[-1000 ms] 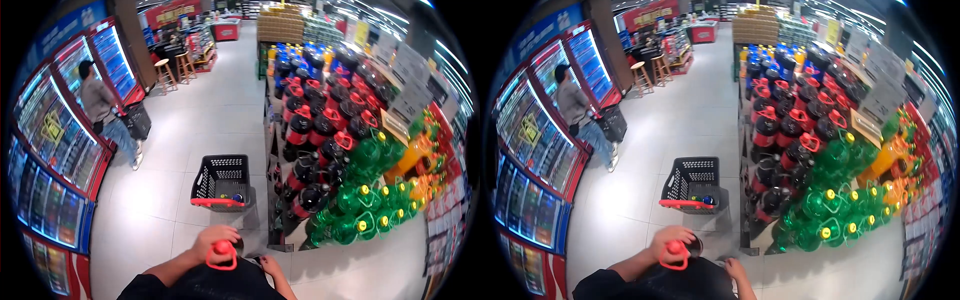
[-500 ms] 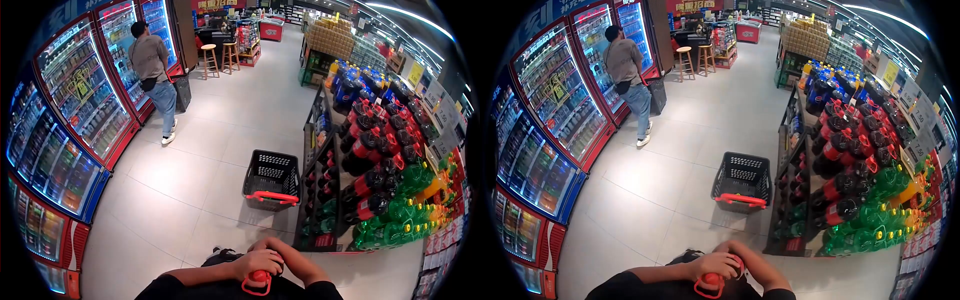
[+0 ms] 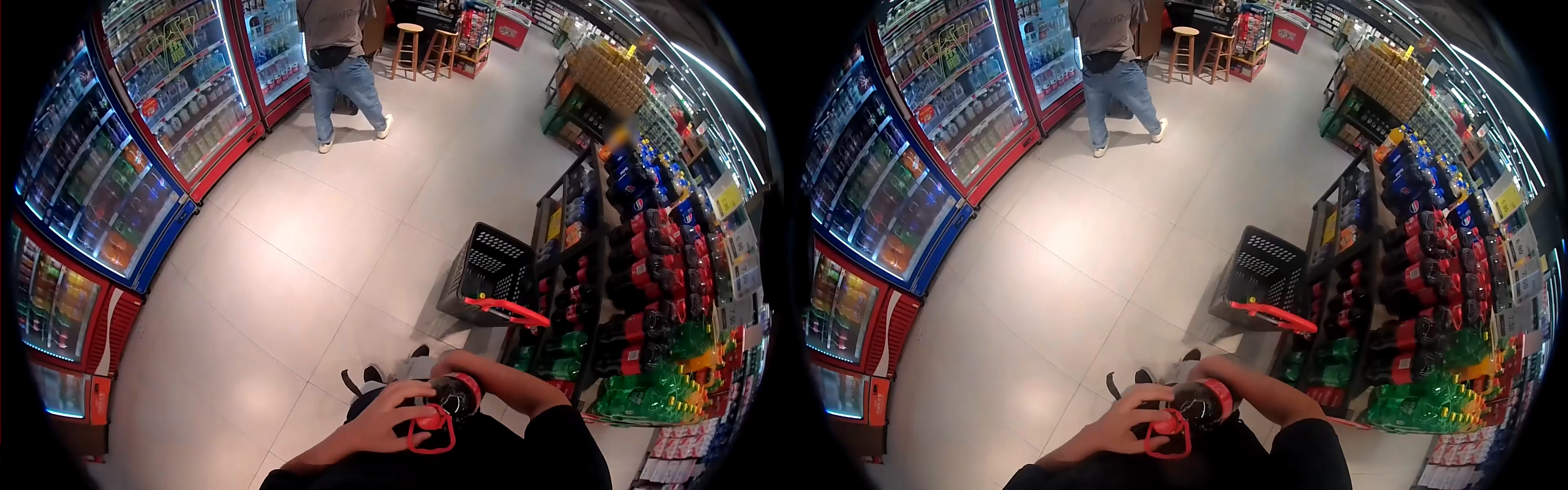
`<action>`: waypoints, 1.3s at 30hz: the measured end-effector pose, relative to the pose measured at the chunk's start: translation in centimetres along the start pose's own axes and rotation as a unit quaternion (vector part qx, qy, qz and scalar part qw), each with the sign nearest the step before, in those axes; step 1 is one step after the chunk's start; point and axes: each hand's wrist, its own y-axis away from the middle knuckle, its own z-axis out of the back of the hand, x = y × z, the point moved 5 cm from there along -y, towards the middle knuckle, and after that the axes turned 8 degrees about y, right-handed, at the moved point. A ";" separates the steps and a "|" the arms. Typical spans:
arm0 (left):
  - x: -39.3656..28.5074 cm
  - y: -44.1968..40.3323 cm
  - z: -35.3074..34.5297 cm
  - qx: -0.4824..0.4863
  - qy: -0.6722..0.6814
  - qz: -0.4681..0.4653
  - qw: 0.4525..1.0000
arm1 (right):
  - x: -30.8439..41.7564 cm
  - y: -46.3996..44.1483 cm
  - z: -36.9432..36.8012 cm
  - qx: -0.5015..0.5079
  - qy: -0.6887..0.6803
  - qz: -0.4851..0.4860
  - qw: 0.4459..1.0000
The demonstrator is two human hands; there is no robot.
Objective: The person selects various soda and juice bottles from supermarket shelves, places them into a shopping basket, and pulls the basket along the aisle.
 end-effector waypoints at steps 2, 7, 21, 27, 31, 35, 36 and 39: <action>0.0 1.2 1.4 -0.029 -0.016 -0.001 0.999 | 2.2 0.1 2.6 0.020 0.008 0.027 0.999; 0.2 0.8 4.2 -0.075 -0.024 0.047 0.996 | 5.2 -2.0 9.4 0.038 0.020 0.076 0.996; 11.4 -22.7 9.6 0.044 -0.021 0.081 0.996 | -10.3 0.8 28.2 -0.044 -0.048 0.061 0.996; 16.1 -33.4 8.6 0.198 0.014 0.055 0.979 | -18.0 6.1 31.2 -0.125 -0.145 0.068 0.979; 19.8 -38.3 7.8 0.329 0.074 0.041 0.941 | -23.2 5.7 29.9 -0.150 -0.231 0.052 0.960; 22.5 -43.4 7.6 0.446 0.125 0.008 0.886 | -26.3 6.8 29.0 -0.161 -0.331 0.004 0.930; 23.3 -44.4 7.8 0.481 0.132 0.000 0.867 | -26.8 6.8 28.9 -0.164 -0.359 -0.001 0.919; 25.0 -47.5 8.4 0.549 0.167 -0.012 0.819 | -28.2 9.4 29.0 -0.193 -0.428 -0.051 0.881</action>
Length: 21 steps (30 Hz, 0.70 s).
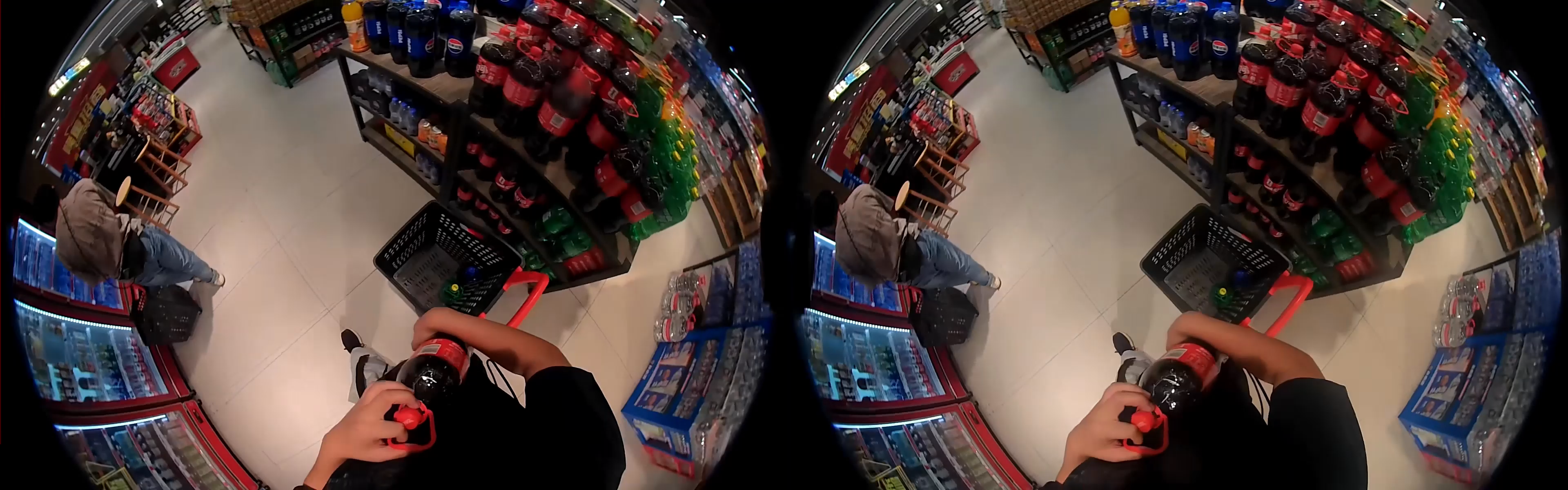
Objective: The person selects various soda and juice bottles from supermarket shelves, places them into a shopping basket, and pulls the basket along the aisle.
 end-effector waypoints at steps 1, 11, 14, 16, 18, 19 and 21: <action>0.7 0.5 3.0 0.047 0.020 -0.013 0.999 | 0.4 0.4 1.9 -0.050 -0.039 -0.039 0.997; 2.1 5.1 18.5 0.090 0.067 -0.106 0.988 | 7.0 -0.2 4.3 -0.093 -0.284 -0.155 0.942; 3.9 6.4 20.5 0.095 0.008 -0.040 0.995 | 7.5 -0.6 2.1 -0.119 -0.351 -0.187 0.910; 5.0 5.9 20.9 0.115 -0.050 -0.015 0.992 | 7.6 -0.5 0.1 -0.138 -0.390 -0.211 0.885; 6.1 4.3 20.4 0.158 -0.038 -0.005 0.987 | 7.7 -0.6 -2.2 -0.155 -0.426 -0.233 0.861; 6.5 3.6 20.2 0.174 -0.037 0.005 0.984 | 7.6 -0.5 -3.3 -0.164 -0.440 -0.243 0.849; 7.3 3.2 19.8 0.192 -0.046 0.015 0.980 | 7.2 -0.5 -5.2 -0.179 -0.463 -0.266 0.826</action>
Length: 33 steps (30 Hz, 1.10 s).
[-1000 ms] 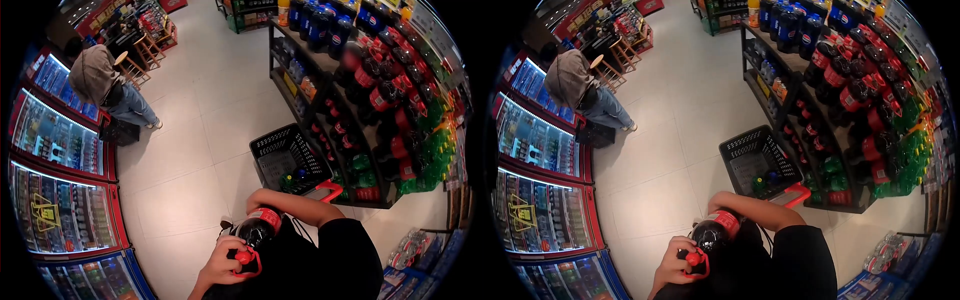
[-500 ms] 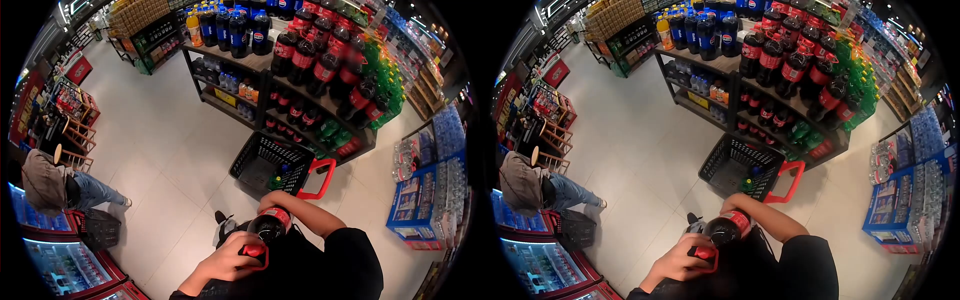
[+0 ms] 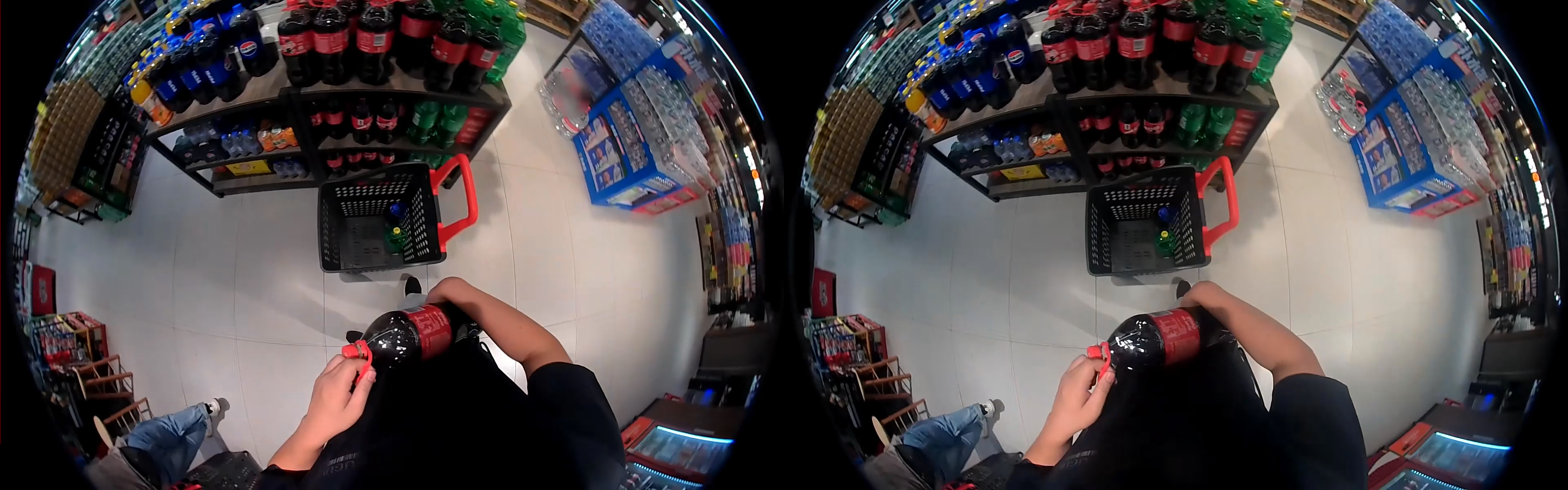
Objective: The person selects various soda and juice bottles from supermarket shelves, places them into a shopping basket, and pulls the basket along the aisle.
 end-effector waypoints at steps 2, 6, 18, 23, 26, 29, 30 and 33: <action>3.5 0.8 -1.2 0.031 0.174 0.236 0.956 | -1.7 -0.7 -0.3 -0.023 -0.022 -0.018 0.999; 3.0 -1.7 -3.1 0.014 0.228 0.280 0.933 | -4.9 -3.7 0.0 -0.064 -0.044 -0.036 0.996; 1.6 -18.7 -12.8 -0.168 0.315 0.283 0.890 | -9.8 -12.6 7.0 -0.346 -0.512 0.227 0.753; 8.5 -23.8 -15.3 -0.076 0.224 0.314 0.919 | -9.7 3.9 10.1 -0.517 -0.393 0.460 0.606; 10.3 -26.0 -15.6 -0.024 0.200 0.342 0.918 | -9.4 6.1 11.2 -0.509 -0.332 0.417 0.676; 13.8 -27.2 -15.6 0.035 0.191 0.339 0.921 | -9.4 1.0 12.3 -0.527 -0.256 0.290 0.757; 15.2 -27.5 -15.8 0.056 0.166 0.329 0.928 | -9.3 -0.6 12.4 -0.526 -0.258 0.287 0.758; 19.1 -27.8 -16.0 0.100 0.141 0.310 0.935 | -9.1 -5.9 12.6 -0.464 -0.300 0.267 0.790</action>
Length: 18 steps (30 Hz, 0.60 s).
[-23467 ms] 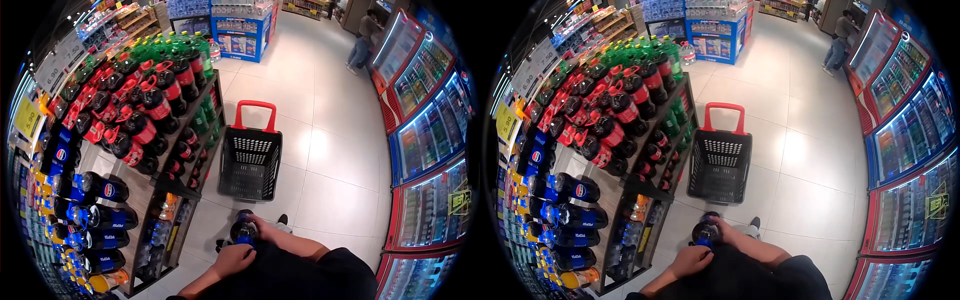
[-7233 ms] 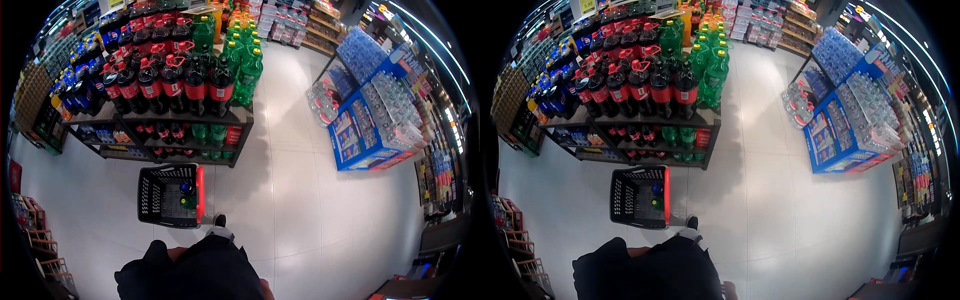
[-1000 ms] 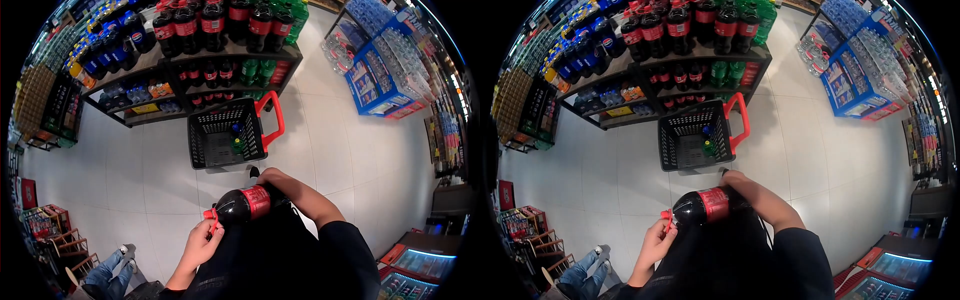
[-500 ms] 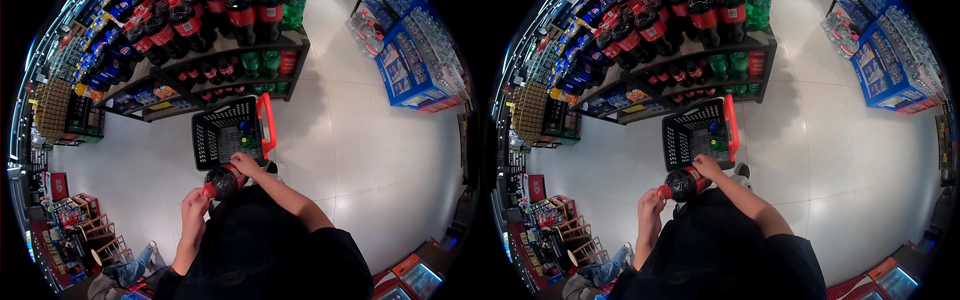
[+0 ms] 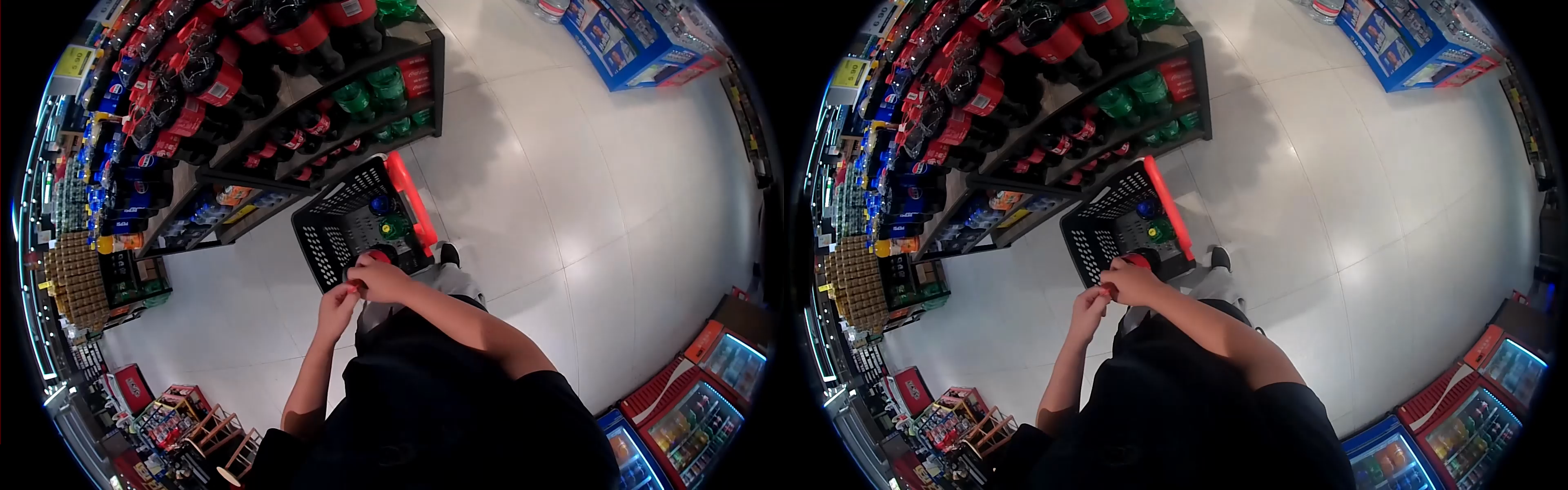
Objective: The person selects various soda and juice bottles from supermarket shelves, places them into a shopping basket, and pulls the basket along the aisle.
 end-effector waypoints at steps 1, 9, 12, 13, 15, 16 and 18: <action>1.1 -0.8 0.3 0.012 -0.005 -0.013 1.000 | -1.2 -0.7 -1.4 0.008 -0.019 0.013 1.000; 10.4 -8.1 -0.4 0.190 -0.139 -0.056 0.970 | -7.2 -1.0 -6.6 0.077 0.151 -0.109 0.979; 15.2 -10.3 -0.6 0.245 -0.170 -0.078 0.951 | -11.9 -0.4 -11.0 0.043 0.164 -0.184 0.968; 16.4 -11.3 -0.6 0.243 -0.173 -0.061 0.953 | -14.0 -0.4 -13.1 0.022 0.151 -0.203 0.967; 19.2 -13.4 -0.8 0.223 -0.170 -0.010 0.960 | -16.4 -1.1 -15.3 0.054 0.146 -0.281 0.947; 19.1 -14.2 -0.5 0.233 -0.197 0.017 0.952 | -16.9 -1.3 -16.1 0.064 0.162 -0.293 0.940; 21.2 -15.9 -0.1 0.201 -0.203 0.013 0.958 | -18.1 -3.1 -16.6 0.091 0.176 -0.330 0.923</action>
